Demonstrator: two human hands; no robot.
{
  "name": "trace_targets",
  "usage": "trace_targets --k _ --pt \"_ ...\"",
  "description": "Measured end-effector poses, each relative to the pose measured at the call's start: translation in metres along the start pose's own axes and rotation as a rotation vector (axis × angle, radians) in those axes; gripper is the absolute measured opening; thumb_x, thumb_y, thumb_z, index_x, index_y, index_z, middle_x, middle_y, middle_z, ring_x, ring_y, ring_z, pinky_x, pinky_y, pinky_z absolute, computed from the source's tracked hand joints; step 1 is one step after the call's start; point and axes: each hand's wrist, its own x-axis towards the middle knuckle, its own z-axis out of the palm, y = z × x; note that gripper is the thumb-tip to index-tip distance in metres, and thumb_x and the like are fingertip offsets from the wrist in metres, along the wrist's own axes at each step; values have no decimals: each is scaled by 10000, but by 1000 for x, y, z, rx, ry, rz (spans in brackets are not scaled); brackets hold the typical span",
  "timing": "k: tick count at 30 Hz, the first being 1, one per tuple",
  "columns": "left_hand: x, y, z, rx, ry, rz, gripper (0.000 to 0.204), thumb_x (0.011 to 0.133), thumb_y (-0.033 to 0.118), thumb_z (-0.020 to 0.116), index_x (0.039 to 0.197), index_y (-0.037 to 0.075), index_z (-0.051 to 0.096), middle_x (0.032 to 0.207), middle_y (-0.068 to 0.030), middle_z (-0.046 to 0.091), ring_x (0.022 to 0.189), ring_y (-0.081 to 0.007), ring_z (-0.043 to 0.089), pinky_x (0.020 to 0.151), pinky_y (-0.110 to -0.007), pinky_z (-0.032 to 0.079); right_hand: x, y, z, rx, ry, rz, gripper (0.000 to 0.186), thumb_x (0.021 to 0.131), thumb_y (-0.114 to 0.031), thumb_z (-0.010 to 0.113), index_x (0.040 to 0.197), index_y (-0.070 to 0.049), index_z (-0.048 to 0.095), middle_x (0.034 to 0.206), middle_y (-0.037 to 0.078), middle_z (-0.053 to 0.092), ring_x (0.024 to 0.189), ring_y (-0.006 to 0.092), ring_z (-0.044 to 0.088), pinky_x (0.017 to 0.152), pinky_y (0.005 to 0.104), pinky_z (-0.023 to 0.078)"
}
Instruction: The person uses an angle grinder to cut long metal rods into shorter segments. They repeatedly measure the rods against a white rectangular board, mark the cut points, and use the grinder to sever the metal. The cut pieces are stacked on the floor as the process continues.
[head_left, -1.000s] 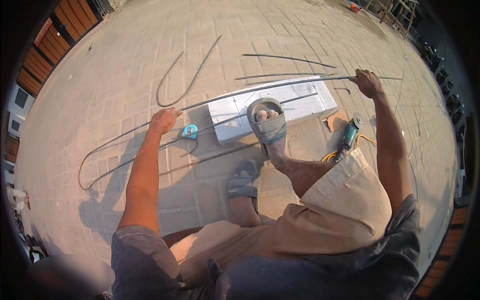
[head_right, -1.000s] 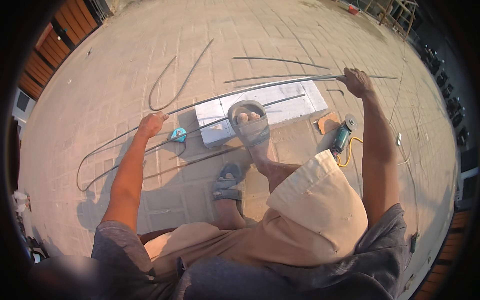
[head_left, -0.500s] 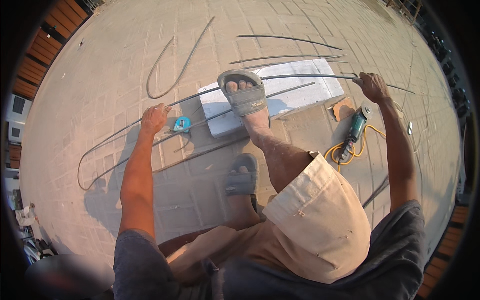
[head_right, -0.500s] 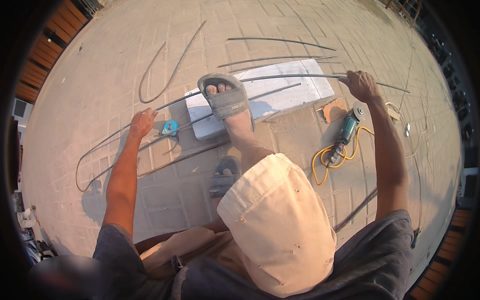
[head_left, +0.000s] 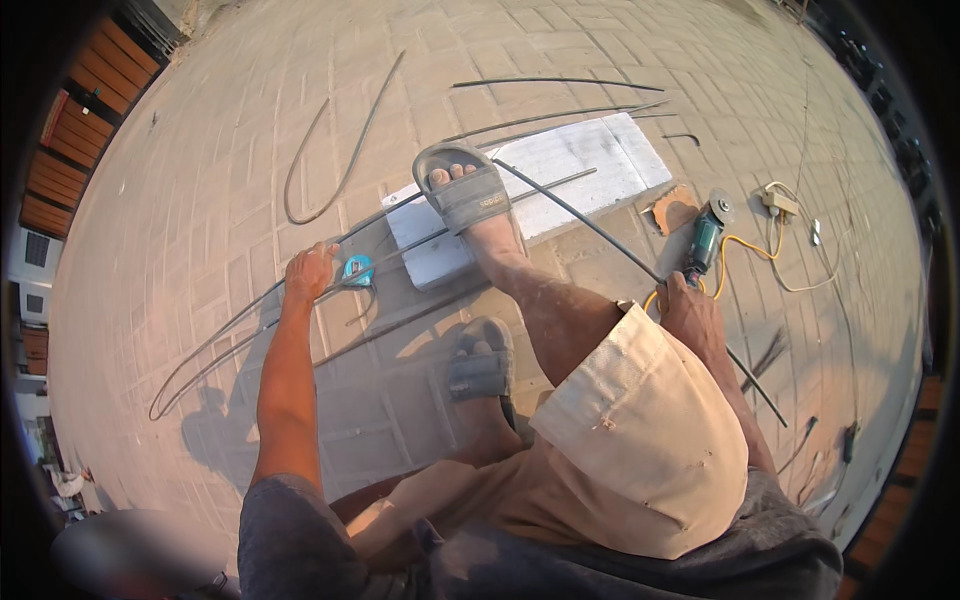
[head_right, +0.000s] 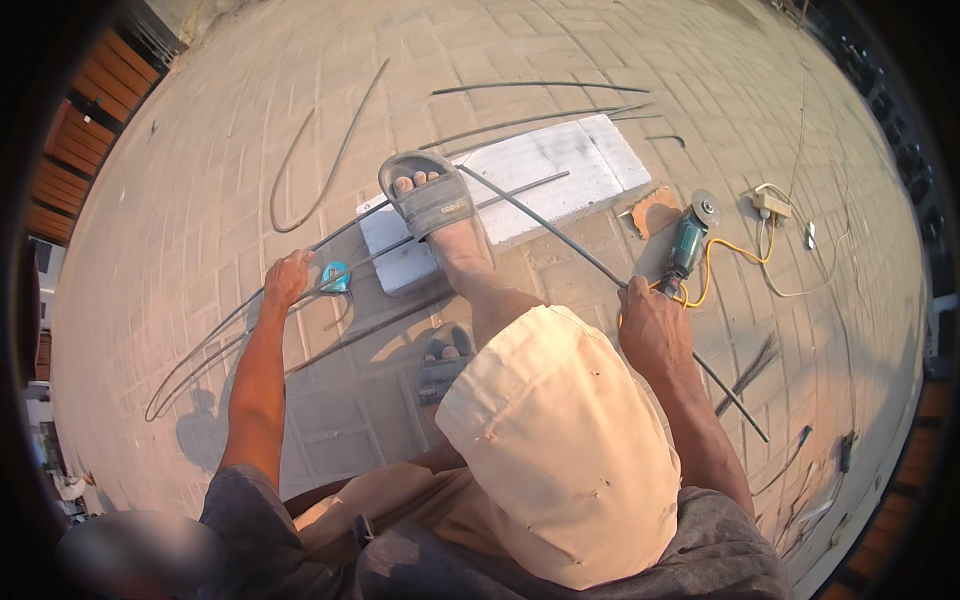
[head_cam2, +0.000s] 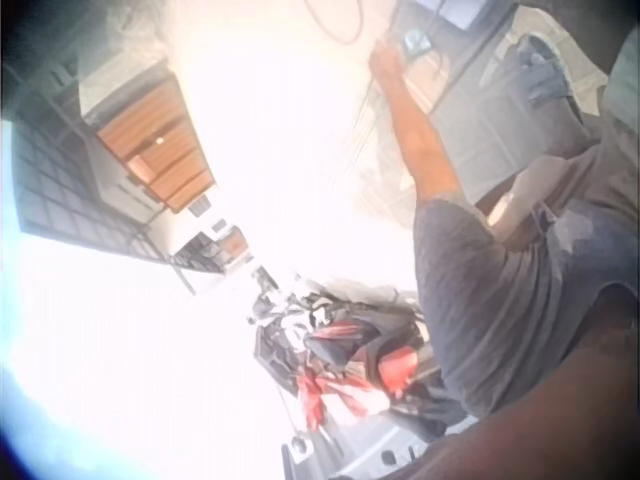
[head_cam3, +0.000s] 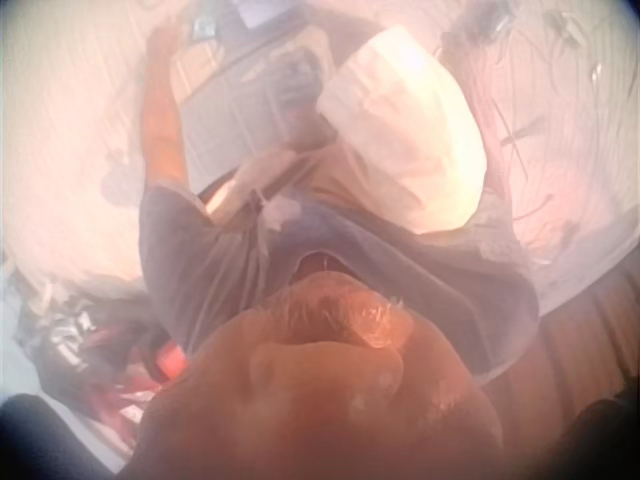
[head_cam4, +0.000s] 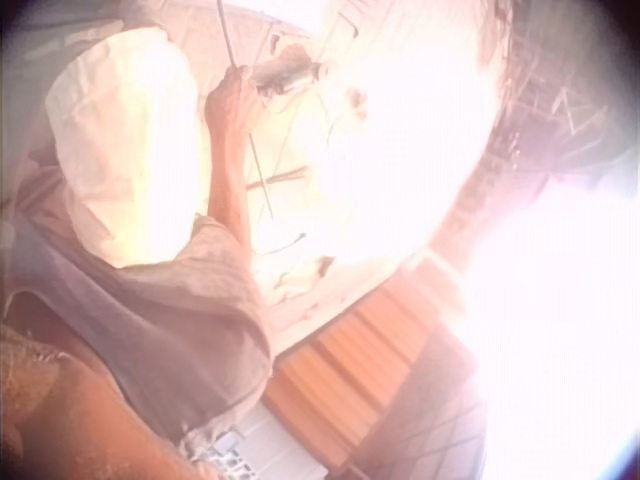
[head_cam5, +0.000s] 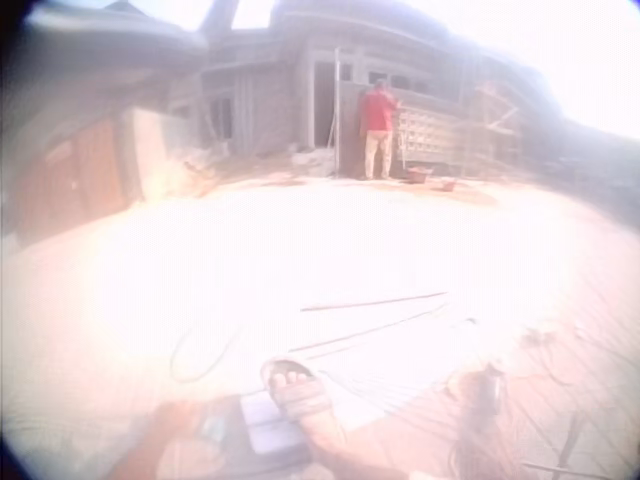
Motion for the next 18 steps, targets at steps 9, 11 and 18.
trace_targets --k 9,11,18 --pt "-21 -1 8 44 -56 31 603 1039 541 353 1210 43 646 1150 -262 684 1135 -427 624 979 -523 474 -23 22 29 186 -32 -206 197 960 -192 552 1050 -20 592 840 256 683 783 440 675 668 520 520" --pt "-16 8 5 8 -56 73 620 1039 552 346 1195 42 661 1169 -262 679 1154 -418 618 995 -515 466 5 36 -14 -33 -3 -272 216 955 -163 549 1121 -35 603 896 226 702 805 427 681 674 508 530" --pt "12 21 -55 -55 57 28 647 1043 561 321 1228 46 666 1243 -229 662 1208 -408 592 1026 -518 446 138 45 -136 -316 178 -576 145 933 -113 576 1051 -43 622 858 202 697 820 394 684 693 494 516"
